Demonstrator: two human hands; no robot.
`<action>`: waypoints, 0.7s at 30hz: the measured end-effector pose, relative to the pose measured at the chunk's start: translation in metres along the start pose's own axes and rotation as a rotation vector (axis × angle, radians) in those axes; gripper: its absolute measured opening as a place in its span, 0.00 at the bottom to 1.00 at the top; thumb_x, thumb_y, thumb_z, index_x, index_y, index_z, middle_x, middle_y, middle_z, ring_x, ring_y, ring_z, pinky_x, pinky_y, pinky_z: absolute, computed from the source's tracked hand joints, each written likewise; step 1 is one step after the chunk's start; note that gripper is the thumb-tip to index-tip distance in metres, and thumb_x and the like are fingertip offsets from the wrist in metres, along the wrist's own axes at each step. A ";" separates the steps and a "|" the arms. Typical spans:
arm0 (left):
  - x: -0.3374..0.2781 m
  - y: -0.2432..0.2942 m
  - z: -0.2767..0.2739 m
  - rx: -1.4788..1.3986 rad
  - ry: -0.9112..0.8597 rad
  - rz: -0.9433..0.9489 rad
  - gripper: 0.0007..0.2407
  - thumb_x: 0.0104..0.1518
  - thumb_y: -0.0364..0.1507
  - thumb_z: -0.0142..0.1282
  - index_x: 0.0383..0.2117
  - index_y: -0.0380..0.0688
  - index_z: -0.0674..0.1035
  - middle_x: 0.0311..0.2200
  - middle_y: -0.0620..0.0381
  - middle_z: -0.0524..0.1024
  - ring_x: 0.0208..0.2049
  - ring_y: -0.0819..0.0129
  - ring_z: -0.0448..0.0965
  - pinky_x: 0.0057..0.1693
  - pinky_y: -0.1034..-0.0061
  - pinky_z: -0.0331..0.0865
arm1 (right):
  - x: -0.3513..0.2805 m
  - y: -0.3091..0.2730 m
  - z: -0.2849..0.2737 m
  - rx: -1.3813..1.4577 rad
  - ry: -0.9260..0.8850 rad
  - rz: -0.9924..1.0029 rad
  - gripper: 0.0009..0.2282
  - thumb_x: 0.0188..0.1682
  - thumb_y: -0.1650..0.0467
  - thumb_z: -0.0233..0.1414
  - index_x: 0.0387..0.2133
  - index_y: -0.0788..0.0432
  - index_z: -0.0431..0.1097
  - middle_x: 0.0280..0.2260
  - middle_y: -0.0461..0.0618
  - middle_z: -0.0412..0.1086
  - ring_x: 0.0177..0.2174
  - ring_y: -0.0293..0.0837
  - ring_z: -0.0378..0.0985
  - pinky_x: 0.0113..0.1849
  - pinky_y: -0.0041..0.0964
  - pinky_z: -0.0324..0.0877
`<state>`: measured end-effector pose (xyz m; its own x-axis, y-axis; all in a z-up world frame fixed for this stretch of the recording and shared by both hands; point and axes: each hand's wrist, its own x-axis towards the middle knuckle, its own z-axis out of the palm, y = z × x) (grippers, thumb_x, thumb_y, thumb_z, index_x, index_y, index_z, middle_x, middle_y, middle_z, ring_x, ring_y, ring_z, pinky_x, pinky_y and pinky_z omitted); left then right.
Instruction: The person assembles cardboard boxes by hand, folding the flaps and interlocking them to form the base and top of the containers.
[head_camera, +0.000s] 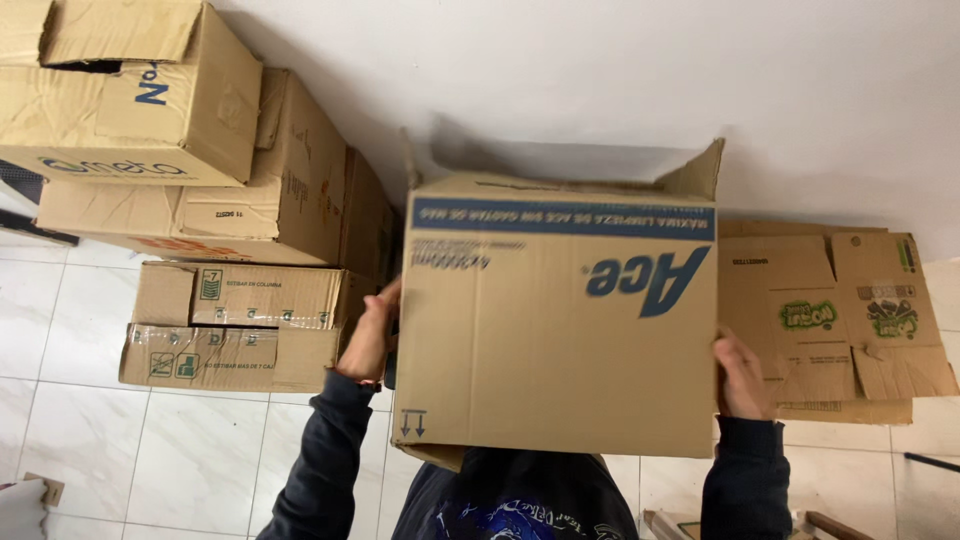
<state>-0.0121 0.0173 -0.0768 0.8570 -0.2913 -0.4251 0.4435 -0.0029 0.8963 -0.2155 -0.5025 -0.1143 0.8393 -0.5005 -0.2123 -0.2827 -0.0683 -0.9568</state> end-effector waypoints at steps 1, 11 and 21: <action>0.014 -0.036 -0.020 -0.001 0.004 0.004 0.45 0.82 0.63 0.18 0.90 0.42 0.70 0.87 0.26 0.67 0.86 0.21 0.64 0.81 0.12 0.63 | 0.015 0.039 -0.015 0.001 -0.004 -0.004 0.33 0.75 0.59 0.55 0.81 0.78 0.66 0.79 0.78 0.67 0.79 0.71 0.65 0.81 0.78 0.55; 0.039 -0.225 -0.064 0.205 0.048 0.020 0.52 0.57 0.42 0.95 0.85 0.44 0.68 0.78 0.28 0.76 0.78 0.36 0.76 0.80 0.33 0.75 | 0.019 0.126 0.023 0.227 -0.014 0.432 0.27 0.68 0.87 0.44 0.82 0.78 0.55 0.72 0.73 0.56 0.67 0.80 0.73 0.72 0.92 0.69; -0.020 -0.204 -0.073 0.088 0.111 0.206 0.50 0.77 0.51 0.66 0.95 0.35 0.50 0.92 0.17 0.46 0.91 0.19 0.42 0.90 0.23 0.40 | 0.073 0.186 -0.018 0.204 -0.118 0.673 0.59 0.63 0.24 0.31 0.91 0.56 0.59 0.81 0.83 0.64 0.74 0.89 0.69 0.76 0.88 0.62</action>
<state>-0.1008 0.0941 -0.2602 0.9525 -0.1879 -0.2396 0.2365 -0.0387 0.9708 -0.2149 -0.5671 -0.3037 0.5609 -0.2796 -0.7792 -0.6747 0.3910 -0.6260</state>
